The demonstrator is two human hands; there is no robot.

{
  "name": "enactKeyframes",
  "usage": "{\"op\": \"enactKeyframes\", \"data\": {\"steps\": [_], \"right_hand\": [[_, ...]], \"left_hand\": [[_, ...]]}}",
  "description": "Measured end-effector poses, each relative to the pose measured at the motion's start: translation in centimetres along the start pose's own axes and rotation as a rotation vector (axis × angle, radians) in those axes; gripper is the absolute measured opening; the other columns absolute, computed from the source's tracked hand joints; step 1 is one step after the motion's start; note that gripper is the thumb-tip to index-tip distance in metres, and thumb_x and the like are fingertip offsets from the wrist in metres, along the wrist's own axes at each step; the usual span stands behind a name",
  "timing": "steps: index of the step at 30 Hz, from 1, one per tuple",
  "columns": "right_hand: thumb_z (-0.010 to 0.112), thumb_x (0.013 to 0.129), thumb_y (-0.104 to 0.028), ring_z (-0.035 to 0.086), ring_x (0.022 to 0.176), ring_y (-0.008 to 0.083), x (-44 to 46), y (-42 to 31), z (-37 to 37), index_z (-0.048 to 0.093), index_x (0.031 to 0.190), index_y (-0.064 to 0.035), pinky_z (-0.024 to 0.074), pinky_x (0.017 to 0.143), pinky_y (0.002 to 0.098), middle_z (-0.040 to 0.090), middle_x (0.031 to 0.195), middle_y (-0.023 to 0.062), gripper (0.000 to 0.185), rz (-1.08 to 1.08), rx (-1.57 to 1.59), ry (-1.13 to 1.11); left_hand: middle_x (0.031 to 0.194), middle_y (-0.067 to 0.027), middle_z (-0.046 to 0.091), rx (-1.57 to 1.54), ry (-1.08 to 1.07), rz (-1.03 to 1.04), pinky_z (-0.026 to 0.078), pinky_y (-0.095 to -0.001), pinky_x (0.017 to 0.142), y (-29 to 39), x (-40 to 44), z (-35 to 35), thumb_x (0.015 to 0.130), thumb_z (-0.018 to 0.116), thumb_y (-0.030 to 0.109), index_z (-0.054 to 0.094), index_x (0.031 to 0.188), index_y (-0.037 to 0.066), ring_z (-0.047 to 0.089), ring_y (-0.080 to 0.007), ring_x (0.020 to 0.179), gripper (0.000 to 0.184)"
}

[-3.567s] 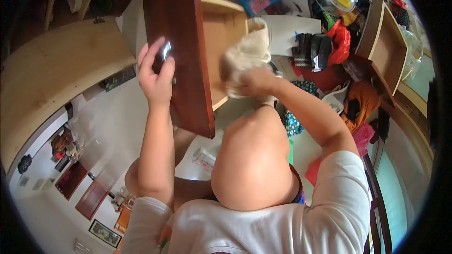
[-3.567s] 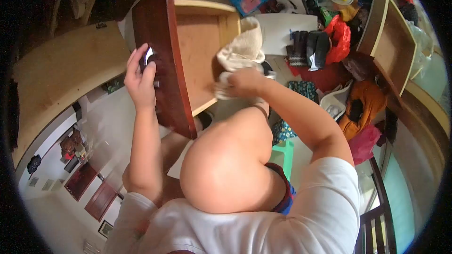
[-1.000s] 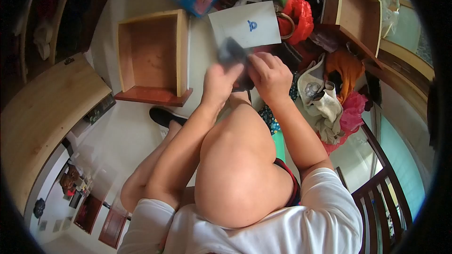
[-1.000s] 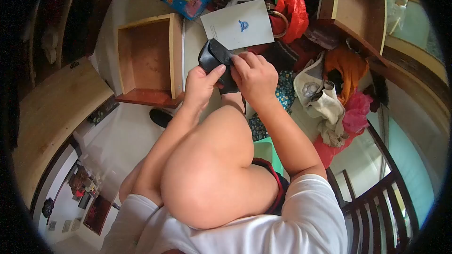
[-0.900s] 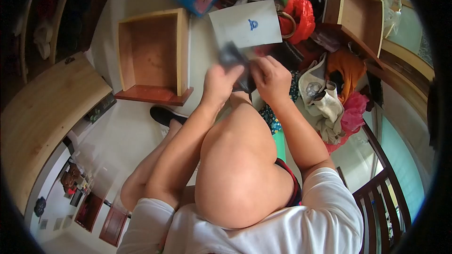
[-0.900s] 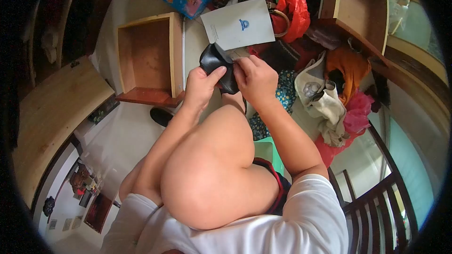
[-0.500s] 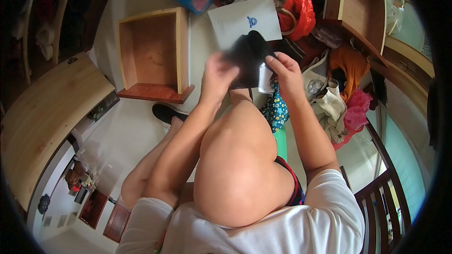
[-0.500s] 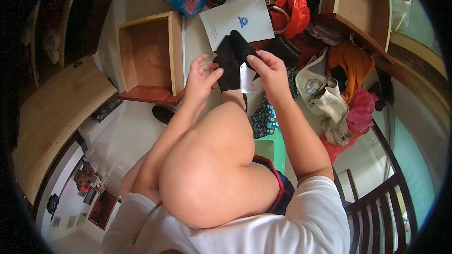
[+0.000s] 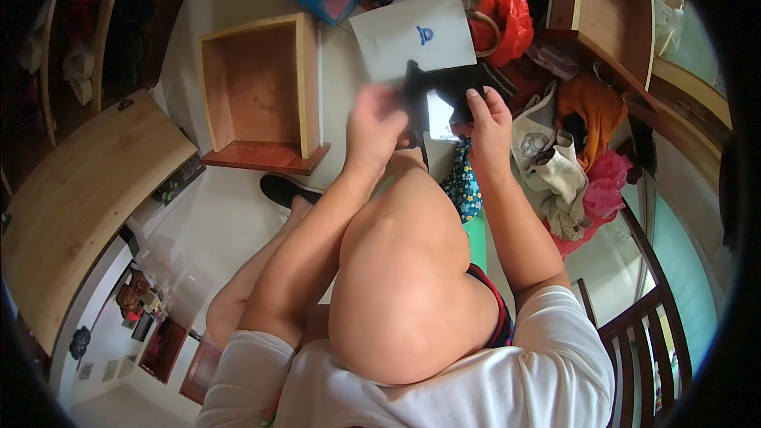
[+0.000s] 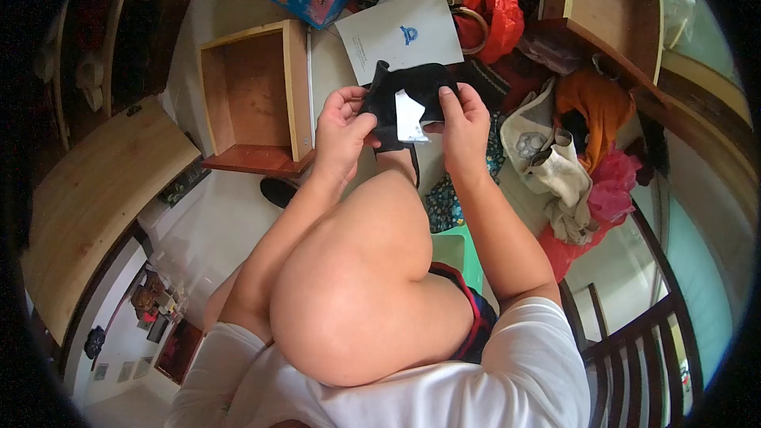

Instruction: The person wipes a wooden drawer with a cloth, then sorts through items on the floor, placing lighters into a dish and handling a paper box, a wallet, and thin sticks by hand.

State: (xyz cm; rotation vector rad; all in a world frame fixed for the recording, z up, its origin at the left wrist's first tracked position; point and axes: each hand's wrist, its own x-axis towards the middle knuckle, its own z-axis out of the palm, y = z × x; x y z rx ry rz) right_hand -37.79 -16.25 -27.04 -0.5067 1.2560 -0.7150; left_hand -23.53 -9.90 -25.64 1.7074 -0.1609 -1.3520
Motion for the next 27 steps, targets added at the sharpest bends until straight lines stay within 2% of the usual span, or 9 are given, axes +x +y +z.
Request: {"op": "enactKeyframes", "data": {"steps": [9, 12, 15, 18, 21, 22, 25, 26, 27], "right_hand": [[0.055, 0.087, -0.013, 0.053, 0.058, 0.0040, 0.6, 0.6, -0.1, 0.056, 0.092, -0.0050, 0.0419, 0.046, 0.0169, 0.057, 0.075, -0.0022, 0.010, 0.028, -0.213, -0.084], [0.055, 0.087, -0.013, 0.053, 0.060, 0.0041, 0.7, 0.9, 0.0, 0.056, 0.093, -0.0047, 0.0436, 0.048, 0.0174, 0.057, 0.075, -0.0023, 0.010, 0.076, -0.197, -0.117], [0.055, 0.086, -0.012, 0.054, 0.061, 0.0043, 0.8, 1.4, -0.2, 0.055, 0.094, -0.0050, 0.0453, 0.050, 0.0181, 0.057, 0.076, -0.0022, 0.010, 0.088, -0.149, -0.155], [0.055, 0.086, -0.012, 0.054, 0.061, 0.0041, 0.5, 1.6, -0.1, 0.055, 0.094, -0.0056, 0.0452, 0.050, 0.0181, 0.057, 0.076, -0.0025, 0.010, 0.055, -0.175, -0.158], [0.055, 0.086, -0.012, 0.053, 0.061, 0.0038, 0.5, 1.7, -0.3, 0.055, 0.094, -0.0064, 0.0433, 0.049, 0.0173, 0.058, 0.076, -0.0031, 0.009, 0.036, -0.196, -0.160], [0.056, 0.086, -0.012, 0.053, 0.061, 0.0036, 0.5, 1.8, -0.4, 0.055, 0.094, -0.0066, 0.0425, 0.049, 0.0170, 0.058, 0.076, -0.0032, 0.009, 0.035, -0.196, -0.165], [0.057, 0.085, -0.010, 0.051, 0.058, 0.0040, 0.6, 2.0, -0.5, 0.055, 0.092, -0.0051, 0.0410, 0.044, 0.0182, 0.057, 0.074, -0.0012, 0.009, 0.011, -0.198, -0.127], [0.057, 0.085, -0.010, 0.051, 0.057, 0.0040, 0.6, 2.1, -0.7, 0.055, 0.093, -0.0047, 0.0409, 0.044, 0.0182, 0.057, 0.073, -0.0014, 0.009, -0.012, -0.249, -0.131], [0.057, 0.085, -0.010, 0.051, 0.057, 0.0040, 0.5, 2.2, -1.1, 0.055, 0.093, -0.0044, 0.0408, 0.044, 0.0181, 0.057, 0.073, -0.0015, 0.010, -0.036, -0.306, -0.130]], "left_hand": [[0.089, -0.0083, 0.055, 0.105, -0.016, -0.003, 0.045, -0.0222, 0.042, -0.7, 0.3, -1.1, 0.072, 0.057, 0.002, 0.045, 0.115, 0.002, 0.053, -0.0112, 0.058, 0.044], [0.094, -0.0085, 0.055, 0.059, -0.055, -0.079, 0.049, -0.0246, 0.051, -0.1, 0.2, -1.5, 0.073, 0.059, 0.003, 0.046, 0.115, 0.001, 0.055, -0.0125, 0.067, 0.044], [0.097, -0.0106, 0.054, 0.131, 0.028, 0.177, 0.050, -0.0293, 0.066, -1.7, 0.4, -1.4, 0.074, 0.062, 0.005, 0.046, 0.116, -0.001, 0.056, -0.0170, 0.078, 0.046], [0.099, -0.0104, 0.050, 0.624, 0.104, 0.598, 0.048, -0.0260, 0.057, -1.5, -0.2, -1.2, 0.071, 0.066, 0.003, 0.049, 0.120, 0.008, 0.052, -0.0149, 0.070, 0.052], [0.105, -0.0118, 0.046, 1.042, -0.075, 0.871, 0.048, -0.0296, 0.066, -0.5, -0.7, -1.2, 0.068, 0.067, 0.004, 0.056, 0.117, 0.015, 0.051, -0.0201, 0.075, 0.051], [0.107, -0.0118, 0.044, 1.056, -0.116, 0.819, 0.047, -0.0328, 0.075, -0.8, -0.7, -1.1, 0.066, 0.067, 0.007, 0.063, 0.106, 0.018, 0.050, -0.0247, 0.084, 0.041], [0.110, -0.0126, 0.044, 1.060, -0.157, 0.828, 0.045, -0.0355, 0.081, -1.1, -0.5, -0.9, 0.067, 0.067, 0.010, 0.065, 0.101, 0.016, 0.049, -0.0265, 0.091, 0.035], [0.112, -0.0164, 0.046, 1.032, -0.182, 0.798, 0.043, -0.0404, 0.085, -0.9, -0.7, -0.8, 0.066, 0.065, 0.010, 0.066, 0.098, 0.014, 0.049, -0.0336, 0.100, 0.032], [0.112, -0.0164, 0.047, 1.033, -0.217, 0.801, 0.043, -0.0405, 0.085, -1.2, -0.5, -1.0, 0.067, 0.065, 0.011, 0.066, 0.098, 0.013, 0.049, -0.0335, 0.101, 0.031]]}}
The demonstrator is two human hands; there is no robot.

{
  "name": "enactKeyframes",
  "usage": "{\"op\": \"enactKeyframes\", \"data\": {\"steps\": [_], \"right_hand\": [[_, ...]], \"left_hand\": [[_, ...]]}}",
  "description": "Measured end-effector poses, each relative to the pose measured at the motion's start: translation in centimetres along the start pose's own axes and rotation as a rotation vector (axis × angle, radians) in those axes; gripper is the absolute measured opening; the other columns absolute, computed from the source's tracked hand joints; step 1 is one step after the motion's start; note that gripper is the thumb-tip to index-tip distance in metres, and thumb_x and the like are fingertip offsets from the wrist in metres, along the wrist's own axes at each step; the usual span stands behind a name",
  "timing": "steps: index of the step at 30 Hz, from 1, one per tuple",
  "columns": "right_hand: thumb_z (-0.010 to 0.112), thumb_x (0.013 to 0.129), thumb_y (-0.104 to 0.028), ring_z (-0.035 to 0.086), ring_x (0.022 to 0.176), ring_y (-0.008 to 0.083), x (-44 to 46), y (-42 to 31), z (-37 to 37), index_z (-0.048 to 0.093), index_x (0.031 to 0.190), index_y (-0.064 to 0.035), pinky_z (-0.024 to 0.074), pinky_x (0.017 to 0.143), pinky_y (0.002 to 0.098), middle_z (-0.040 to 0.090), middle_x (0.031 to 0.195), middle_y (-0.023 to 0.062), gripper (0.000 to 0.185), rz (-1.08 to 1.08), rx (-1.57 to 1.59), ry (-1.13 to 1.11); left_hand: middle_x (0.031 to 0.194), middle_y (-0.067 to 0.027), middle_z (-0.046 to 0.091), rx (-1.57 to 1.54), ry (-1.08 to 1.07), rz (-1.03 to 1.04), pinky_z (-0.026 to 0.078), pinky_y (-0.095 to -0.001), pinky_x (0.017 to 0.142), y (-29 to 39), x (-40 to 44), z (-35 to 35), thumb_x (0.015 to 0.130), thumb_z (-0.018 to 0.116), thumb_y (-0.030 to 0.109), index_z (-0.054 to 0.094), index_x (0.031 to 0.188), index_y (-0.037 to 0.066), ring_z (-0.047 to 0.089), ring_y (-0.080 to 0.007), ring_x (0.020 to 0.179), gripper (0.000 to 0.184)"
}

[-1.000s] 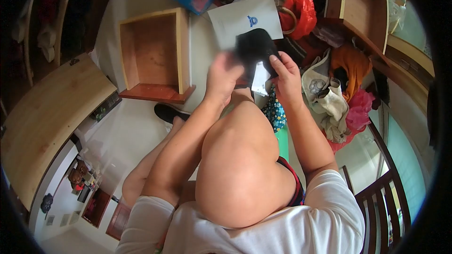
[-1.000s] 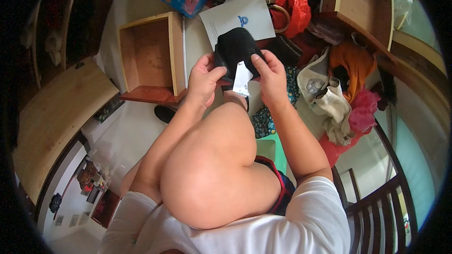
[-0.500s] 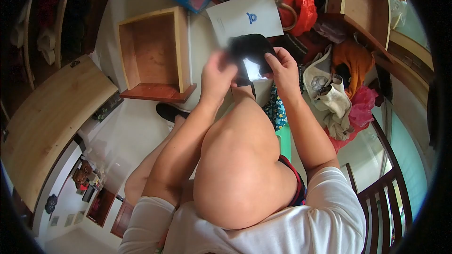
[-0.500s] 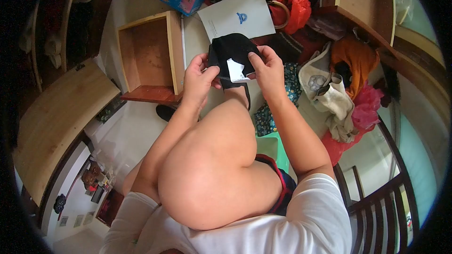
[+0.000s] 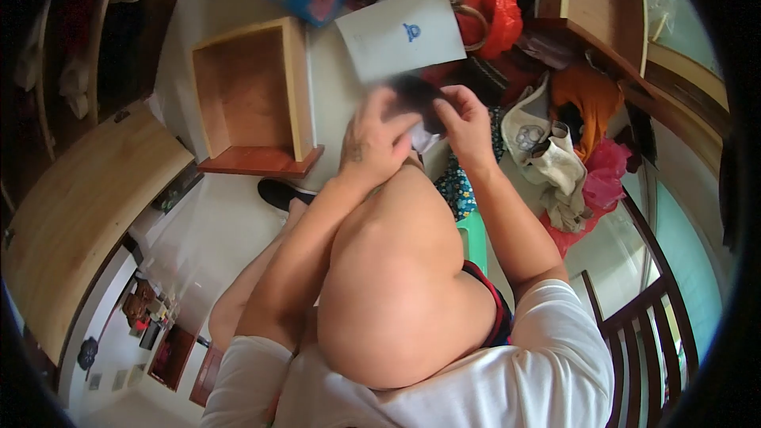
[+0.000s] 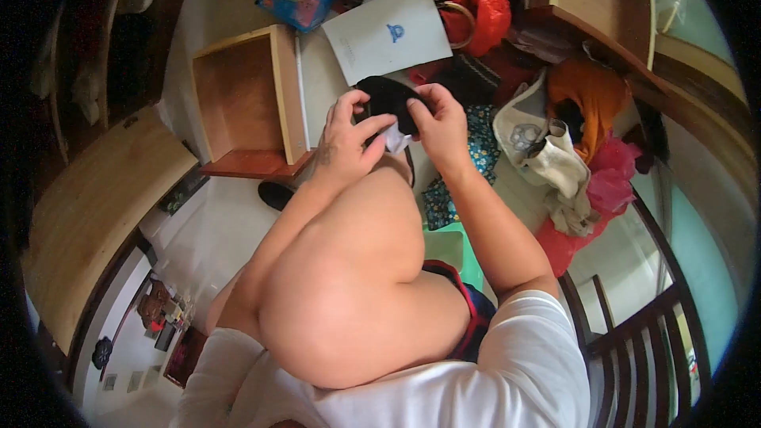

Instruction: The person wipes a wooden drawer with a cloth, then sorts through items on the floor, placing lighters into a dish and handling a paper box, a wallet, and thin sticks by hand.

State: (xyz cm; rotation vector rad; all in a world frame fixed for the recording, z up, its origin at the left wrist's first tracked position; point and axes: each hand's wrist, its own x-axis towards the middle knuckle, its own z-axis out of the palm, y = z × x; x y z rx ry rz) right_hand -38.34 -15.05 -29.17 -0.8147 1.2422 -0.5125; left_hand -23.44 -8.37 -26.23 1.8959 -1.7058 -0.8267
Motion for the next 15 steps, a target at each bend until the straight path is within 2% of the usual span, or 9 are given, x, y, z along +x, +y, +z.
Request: {"op": "enactKeyframes", "data": {"steps": [1, 2, 4, 5, 6, 8, 10, 11, 15], "right_hand": [[0.058, 0.084, -0.010, 0.051, 0.057, 0.0031, -0.2, 0.2, -0.4, 0.055, 0.091, -0.0033, 0.0404, 0.043, 0.0190, 0.057, 0.072, -0.0009, 0.010, 0.012, -0.073, 0.000], [0.059, 0.082, -0.011, 0.059, 0.060, 0.0134, 0.0, 1.1, -1.3, 0.057, 0.090, -0.0047, 0.0450, 0.048, 0.0272, 0.063, 0.073, 0.0060, 0.010, -0.020, -0.281, 0.031], [0.058, 0.079, -0.012, 0.063, 0.071, 0.0292, 0.2, 2.7, -3.5, 0.060, 0.091, -0.0094, 0.0479, 0.059, 0.0378, 0.064, 0.080, 0.0135, 0.013, -0.250, -0.720, 0.054], [0.056, 0.077, -0.015, 0.059, 0.082, 0.0367, 0.1, 1.8, -4.8, 0.061, 0.094, -0.0134, 0.0471, 0.070, 0.0434, 0.063, 0.085, 0.0163, 0.018, -0.104, -0.941, -0.066], [0.057, 0.076, -0.016, 0.061, 0.079, 0.0338, 0.2, 2.5, -6.2, 0.063, 0.093, -0.0154, 0.0486, 0.069, 0.0433, 0.064, 0.083, 0.0128, 0.018, -0.110, -1.194, -0.121], [0.058, 0.075, -0.018, 0.062, 0.081, 0.0309, 0.3, 3.1, -9.0, 0.064, 0.091, -0.0150, 0.0499, 0.069, 0.0421, 0.066, 0.085, 0.0094, 0.017, 0.100, -1.549, -0.273], [0.059, 0.075, -0.019, 0.063, 0.083, 0.0288, 1.1, 3.4, -11.0, 0.065, 0.092, -0.0135, 0.0504, 0.068, 0.0418, 0.066, 0.088, 0.0099, 0.019, 0.137, -1.776, -0.242], [0.059, 0.074, -0.019, 0.063, 0.084, 0.0294, 1.4, 1.5, -10.7, 0.064, 0.090, -0.0096, 0.0504, 0.067, 0.0402, 0.065, 0.088, 0.0128, 0.019, 0.188, -1.653, -0.186], [0.059, 0.074, -0.019, 0.060, 0.091, 0.0289, 4.3, -0.3, -8.8, 0.059, 0.103, -0.0115, 0.0481, 0.072, 0.0408, 0.061, 0.098, 0.0137, 0.029, -0.216, -1.468, 0.118]], "left_hand": [[0.113, -0.0165, 0.047, -0.011, -0.026, 0.017, 0.043, -0.0407, 0.086, -0.7, -0.4, 0.4, 0.067, 0.065, 0.012, 0.066, 0.097, 0.012, 0.049, -0.0335, 0.102, 0.030], [0.114, -0.0165, 0.047, -0.018, -0.051, 0.035, 0.042, -0.0408, 0.086, -1.1, -0.7, 0.4, 0.067, 0.065, 0.013, 0.066, 0.096, 0.011, 0.048, -0.0334, 0.102, 0.029], [0.115, -0.0161, 0.048, -0.006, -0.073, -0.015, 0.043, -0.0392, 0.087, -1.0, -1.0, 0.0, 0.070, 0.066, 0.015, 0.065, 0.097, 0.009, 0.050, -0.0330, 0.102, 0.028], [0.115, -0.0160, 0.048, -0.035, -0.078, -0.051, 0.043, -0.0389, 0.087, -1.1, -1.3, -0.1, 0.071, 0.066, 0.016, 0.065, 0.097, 0.009, 0.050, -0.0329, 0.102, 0.028], [0.115, -0.0160, 0.049, -0.064, -0.085, -0.090, 0.043, -0.0386, 0.087, -1.4, -1.8, -0.2, 0.071, 0.066, 0.017, 0.065, 0.098, 0.009, 0.050, -0.0328, 0.102, 0.028], [0.111, -0.0112, 0.050, -0.119, -0.090, -0.158, 0.043, -0.0334, 0.081, -2.7, -3.2, 0.1, 0.075, 0.065, 0.016, 0.064, 0.101, 0.008, 0.051, -0.0247, 0.098, 0.028], [0.110, -0.0094, 0.050, -0.206, -0.136, -0.255, 0.043, -0.0310, 0.077, -4.0, -4.3, -0.1, 0.077, 0.064, 0.015, 0.063, 0.104, 0.008, 0.051, -0.0225, 0.098, 0.028], [0.107, -0.0070, 0.052, -0.200, -0.170, -0.274, 0.044, -0.0278, 0.069, -4.2, -4.7, -0.5, 0.078, 0.062, 0.014, 0.061, 0.106, 0.009, 0.052, -0.0196, 0.096, 0.028], [0.104, -0.0063, 0.054, -0.199, -0.232, -0.363, 0.045, -0.0257, 0.066, -5.1, -6.3, -1.0, 0.079, 0.061, 0.012, 0.061, 0.106, 0.009, 0.056, -0.0169, 0.088, 0.027]]}}
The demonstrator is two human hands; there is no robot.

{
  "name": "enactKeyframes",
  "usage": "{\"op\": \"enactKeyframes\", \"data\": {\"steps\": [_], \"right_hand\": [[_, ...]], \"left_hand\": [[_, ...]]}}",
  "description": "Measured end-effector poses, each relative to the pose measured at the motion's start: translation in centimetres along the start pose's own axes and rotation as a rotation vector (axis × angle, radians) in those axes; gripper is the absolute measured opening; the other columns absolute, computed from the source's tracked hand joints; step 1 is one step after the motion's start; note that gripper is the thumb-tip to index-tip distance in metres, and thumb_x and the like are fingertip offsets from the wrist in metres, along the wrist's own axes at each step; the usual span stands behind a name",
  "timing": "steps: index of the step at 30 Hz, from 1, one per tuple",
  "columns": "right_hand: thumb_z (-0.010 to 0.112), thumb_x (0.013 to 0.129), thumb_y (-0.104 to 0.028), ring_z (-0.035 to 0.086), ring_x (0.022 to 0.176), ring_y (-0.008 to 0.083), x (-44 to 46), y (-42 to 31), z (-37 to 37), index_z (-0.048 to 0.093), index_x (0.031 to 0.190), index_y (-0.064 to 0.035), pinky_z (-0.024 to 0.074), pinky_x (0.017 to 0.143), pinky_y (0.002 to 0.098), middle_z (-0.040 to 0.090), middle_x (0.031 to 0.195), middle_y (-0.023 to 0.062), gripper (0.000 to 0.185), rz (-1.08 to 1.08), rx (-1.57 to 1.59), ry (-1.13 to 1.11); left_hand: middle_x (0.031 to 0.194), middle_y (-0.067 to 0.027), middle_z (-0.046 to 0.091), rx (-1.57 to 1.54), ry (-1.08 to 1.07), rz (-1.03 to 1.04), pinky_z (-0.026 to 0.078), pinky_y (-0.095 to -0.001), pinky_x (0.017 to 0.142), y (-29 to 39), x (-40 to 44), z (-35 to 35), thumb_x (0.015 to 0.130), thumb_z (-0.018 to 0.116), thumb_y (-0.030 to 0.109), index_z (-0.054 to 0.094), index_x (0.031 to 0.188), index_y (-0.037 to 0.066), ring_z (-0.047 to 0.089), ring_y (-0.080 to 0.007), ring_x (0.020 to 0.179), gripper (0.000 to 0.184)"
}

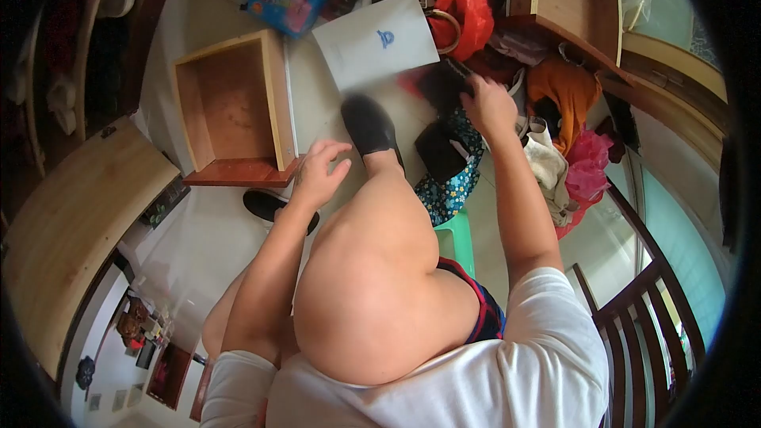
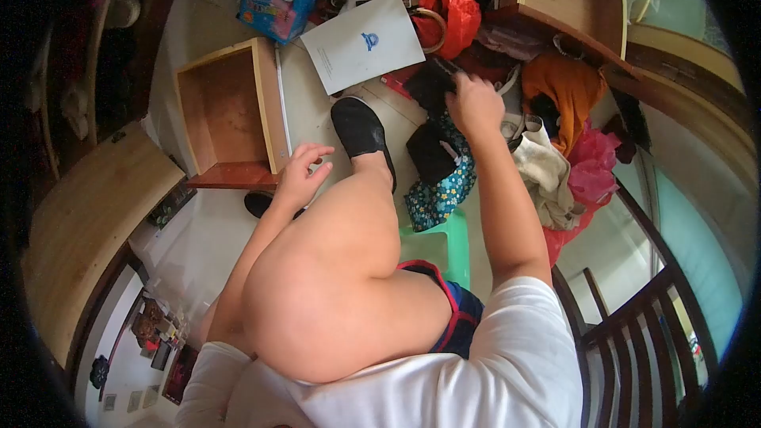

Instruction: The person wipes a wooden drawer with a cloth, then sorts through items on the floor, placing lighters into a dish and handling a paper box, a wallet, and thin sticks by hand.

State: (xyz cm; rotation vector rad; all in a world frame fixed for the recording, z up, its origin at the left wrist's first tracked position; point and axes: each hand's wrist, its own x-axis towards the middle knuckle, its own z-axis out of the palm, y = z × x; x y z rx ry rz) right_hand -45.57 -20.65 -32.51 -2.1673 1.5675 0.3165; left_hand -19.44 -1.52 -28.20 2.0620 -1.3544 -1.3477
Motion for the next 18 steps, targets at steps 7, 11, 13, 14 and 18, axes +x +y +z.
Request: {"op": "enactKeyframes", "data": {"steps": [7, 11, 13, 14, 18], "right_hand": [[0.056, 0.073, -0.013, 0.055, 0.090, 0.0298, -0.8, 2.4, 6.5, 0.052, 0.116, -0.0158, 0.0422, 0.080, 0.0428, 0.056, 0.094, 0.0105, 0.044, -0.125, -0.182, 0.170], [0.049, 0.079, -0.018, 0.055, 0.091, 0.0293, -4.5, 4.7, 4.5, 0.063, 0.105, -0.0172, 0.0393, 0.082, 0.0420, 0.058, 0.095, 0.0090, 0.029, -0.055, -0.315, -0.114], [0.047, 0.081, -0.020, 0.055, 0.091, 0.0278, -4.8, 6.3, 5.6, 0.068, 0.092, -0.0172, 0.0375, 0.080, 0.0425, 0.059, 0.096, 0.0086, 0.023, 0.050, -0.378, -0.228], [0.050, 0.079, -0.021, 0.055, 0.091, 0.0257, -4.7, 5.3, 4.8, 0.068, 0.084, -0.0161, 0.0370, 0.079, 0.0432, 0.059, 0.096, 0.0075, 0.020, -0.020, -0.421, -0.160], [0.057, 0.073, -0.015, 0.056, 0.090, 0.0243, 0.3, -3.4, 4.3, 0.060, 0.086, -0.0140, 0.0429, 0.071, 0.0400, 0.058, 0.088, 0.0054, 0.013, -0.266, -0.179, 0.108]], "left_hand": [[0.104, -0.0072, 0.055, -0.074, -0.030, -0.097, 0.047, -0.0279, 0.070, -0.3, -1.7, -0.2, 0.078, 0.061, 0.011, 0.060, 0.107, 0.007, 0.057, -0.0185, 0.084, 0.028], [0.101, -0.0082, 0.056, -0.065, -0.018, -0.120, 0.047, -0.0287, 0.070, -1.9, -3.0, -0.3, 0.078, 0.060, 0.011, 0.060, 0.107, 0.007, 0.057, -0.0189, 0.084, 0.029], [0.099, -0.0079, 0.056, -0.040, -0.003, -0.104, 0.048, -0.0275, 0.067, -3.2, -3.4, 0.1, 0.078, 0.061, 0.010, 0.060, 0.106, 0.006, 0.057, -0.0170, 0.082, 0.029], [0.098, -0.0081, 0.056, -0.030, 0.001, -0.107, 0.048, -0.0277, 0.067, -3.9, -3.7, 0.5, 0.078, 0.061, 0.010, 0.060, 0.107, 0.006, 0.057, -0.0171, 0.082, 0.029], [0.101, -0.0099, 0.055, -0.094, -0.045, -0.222, 0.047, -0.0310, 0.077, -2.9, -3.8, 0.9, 0.078, 0.060, 0.016, 0.059, 0.106, 0.008, 0.056, -0.0222, 0.085, 0.029]]}}
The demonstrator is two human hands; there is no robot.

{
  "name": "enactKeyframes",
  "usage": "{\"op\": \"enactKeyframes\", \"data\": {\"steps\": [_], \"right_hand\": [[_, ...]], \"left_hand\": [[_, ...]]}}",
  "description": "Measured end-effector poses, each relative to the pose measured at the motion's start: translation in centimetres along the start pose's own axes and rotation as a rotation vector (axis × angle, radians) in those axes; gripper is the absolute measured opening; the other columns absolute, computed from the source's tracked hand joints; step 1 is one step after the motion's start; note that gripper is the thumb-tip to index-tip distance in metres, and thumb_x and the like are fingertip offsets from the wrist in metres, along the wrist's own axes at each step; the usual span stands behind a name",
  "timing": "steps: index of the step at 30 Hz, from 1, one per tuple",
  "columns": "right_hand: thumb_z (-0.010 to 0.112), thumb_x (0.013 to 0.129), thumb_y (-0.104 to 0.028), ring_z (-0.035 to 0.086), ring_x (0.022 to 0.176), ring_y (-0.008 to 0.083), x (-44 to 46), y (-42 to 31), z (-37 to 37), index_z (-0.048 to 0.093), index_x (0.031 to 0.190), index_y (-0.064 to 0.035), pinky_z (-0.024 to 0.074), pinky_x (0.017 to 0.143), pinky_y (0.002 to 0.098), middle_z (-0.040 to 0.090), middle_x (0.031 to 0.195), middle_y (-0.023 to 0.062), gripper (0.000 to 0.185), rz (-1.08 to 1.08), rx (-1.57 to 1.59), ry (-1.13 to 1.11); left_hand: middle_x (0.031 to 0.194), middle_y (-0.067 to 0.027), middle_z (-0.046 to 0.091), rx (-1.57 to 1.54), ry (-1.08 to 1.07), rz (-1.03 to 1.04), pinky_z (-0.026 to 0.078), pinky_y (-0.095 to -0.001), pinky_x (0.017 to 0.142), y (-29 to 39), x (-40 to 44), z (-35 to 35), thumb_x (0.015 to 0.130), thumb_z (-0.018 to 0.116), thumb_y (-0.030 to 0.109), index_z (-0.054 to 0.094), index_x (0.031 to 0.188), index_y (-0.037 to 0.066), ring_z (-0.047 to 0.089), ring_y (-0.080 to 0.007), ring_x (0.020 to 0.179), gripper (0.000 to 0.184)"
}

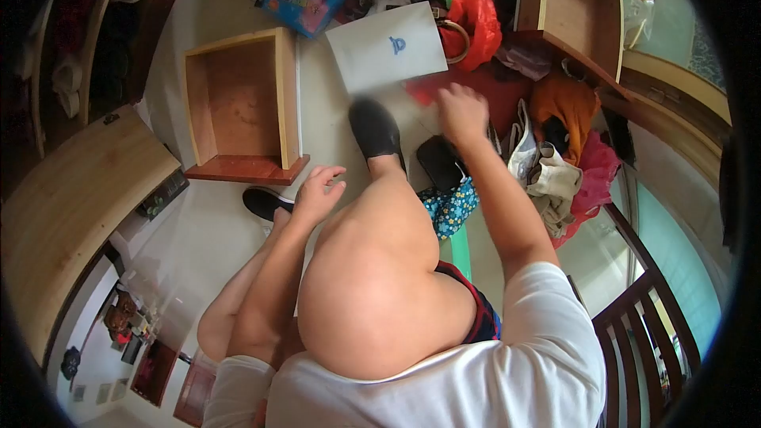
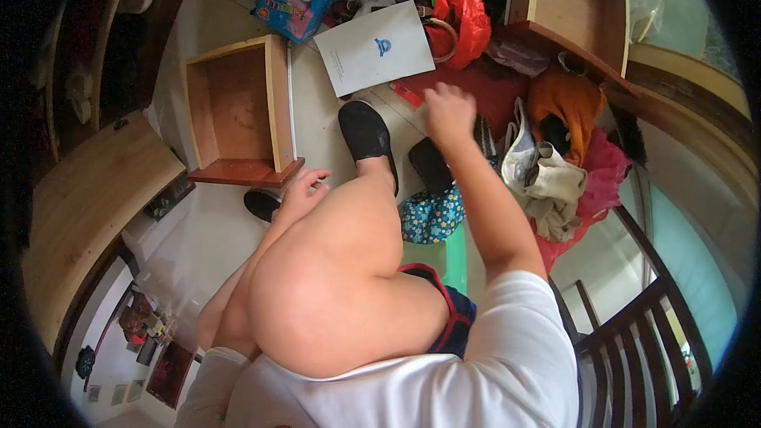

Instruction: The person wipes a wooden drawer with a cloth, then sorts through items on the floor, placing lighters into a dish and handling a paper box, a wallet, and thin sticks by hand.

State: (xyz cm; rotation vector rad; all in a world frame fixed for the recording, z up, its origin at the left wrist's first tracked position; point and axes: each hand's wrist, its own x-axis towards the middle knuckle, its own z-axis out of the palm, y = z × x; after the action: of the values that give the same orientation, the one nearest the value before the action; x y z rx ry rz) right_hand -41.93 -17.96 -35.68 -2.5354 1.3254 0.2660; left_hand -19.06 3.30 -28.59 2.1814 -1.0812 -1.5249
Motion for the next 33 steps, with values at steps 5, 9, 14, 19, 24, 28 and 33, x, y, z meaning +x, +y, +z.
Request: {"op": "enactKeyframes", "data": {"steps": [5, 9, 14, 19, 24, 28, 33], "right_hand": [[0.062, 0.072, -0.019, 0.058, 0.082, 0.0261, 4.3, -4.6, 6.2, 0.055, 0.088, -0.0104, 0.0466, 0.067, 0.0408, 0.059, 0.091, 0.0081, 0.019, 0.095, 0.061, 0.174], [0.062, 0.076, -0.016, 0.059, 0.081, 0.0247, 2.7, -3.8, 4.7, 0.050, 0.089, -0.0100, 0.0494, 0.066, 0.0377, 0.057, 0.091, 0.0076, 0.018, 0.386, 0.877, -0.046], [0.057, 0.085, -0.013, 0.059, 0.079, 0.0192, -1.1, -3.3, -2.8, 0.045, 0.098, -0.0118, 0.0503, 0.069, 0.0353, 0.054, 0.088, 0.0054, 0.018, 0.480, 2.280, -0.378], [0.053, 0.088, -0.013, 0.058, 0.076, 0.0183, -2.6, -4.8, -7.3, 0.043, 0.116, -0.0135, 0.0495, 0.071, 0.0339, 0.055, 0.090, 0.0070, 0.030, 0.276, 2.353, -0.300], [0.049, 0.092, -0.020, 0.054, 0.072, 0.0152, -2.1, -5.7, -9.3, 0.045, 0.117, -0.0113, 0.0476, 0.068, 0.0311, 0.053, 0.084, 0.0053, 0.027, 0.343, 2.290, -0.284], [0.038, 0.094, -0.038, 0.046, 0.059, 0.0129, -1.5, -5.6, -9.4, 0.052, 0.101, -0.0054, 0.0415, 0.057, 0.0275, 0.050, 0.069, 0.0034, 0.036, 0.354, 2.313, -0.218], [0.033, 0.092, -0.042, 0.041, 0.051, 0.0124, -1.3, -5.4, -9.2, 0.051, 0.076, -0.0045, 0.0343, 0.049, 0.0259, 0.043, 0.052, 0.0030, 0.044, 0.431, 2.222, -0.077]], "left_hand": [[0.102, -0.0090, 0.056, -0.061, -0.040, 0.071, 0.047, -0.0321, 0.077, 0.8, -0.3, 1.0, 0.078, 0.061, 0.017, 0.060, 0.106, 0.010, 0.056, -0.0221, 0.087, 0.029], [0.103, -0.0093, 0.055, -0.034, -0.037, 0.068, 0.047, -0.0321, 0.077, 1.0, -0.8, 0.2, 0.079, 0.060, 0.017, 0.059, 0.107, 0.011, 0.057, -0.0234, 0.087, 0.028], [0.103, -0.0096, 0.055, -0.054, -0.003, 0.029, 0.047, -0.0326, 0.077, 0.0, -0.8, 0.2, 0.079, 0.060, 0.017, 0.059, 0.107, 0.009, 0.057, -0.0238, 0.087, 0.029], [0.100, -0.0104, 0.056, -0.067, 0.003, 0.091, 0.047, -0.0330, 0.076, 0.9, -0.4, 0.7, 0.078, 0.060, 0.017, 0.059, 0.107, 0.008, 0.057, -0.0239, 0.085, 0.030], [0.097, -0.0111, 0.056, -0.024, -0.008, 0.149, 0.047, -0.0325, 0.075, 1.9, -0.2, 1.1, 0.077, 0.060, 0.017, 0.059, 0.106, 0.008, 0.057, -0.0243, 0.084, 0.030], [0.099, -0.0111, 0.056, -0.010, 0.001, 0.132, 0.047, -0.0324, 0.076, 2.0, 0.1, 0.9, 0.077, 0.060, 0.016, 0.060, 0.105, 0.008, 0.058, -0.0249, 0.086, 0.029], [0.101, -0.0106, 0.057, -0.010, -0.013, 0.088, 0.048, -0.0323, 0.077, 2.8, -0.2, 0.5, 0.077, 0.060, 0.015, 0.060, 0.105, 0.008, 0.058, -0.0253, 0.088, 0.029]]}}
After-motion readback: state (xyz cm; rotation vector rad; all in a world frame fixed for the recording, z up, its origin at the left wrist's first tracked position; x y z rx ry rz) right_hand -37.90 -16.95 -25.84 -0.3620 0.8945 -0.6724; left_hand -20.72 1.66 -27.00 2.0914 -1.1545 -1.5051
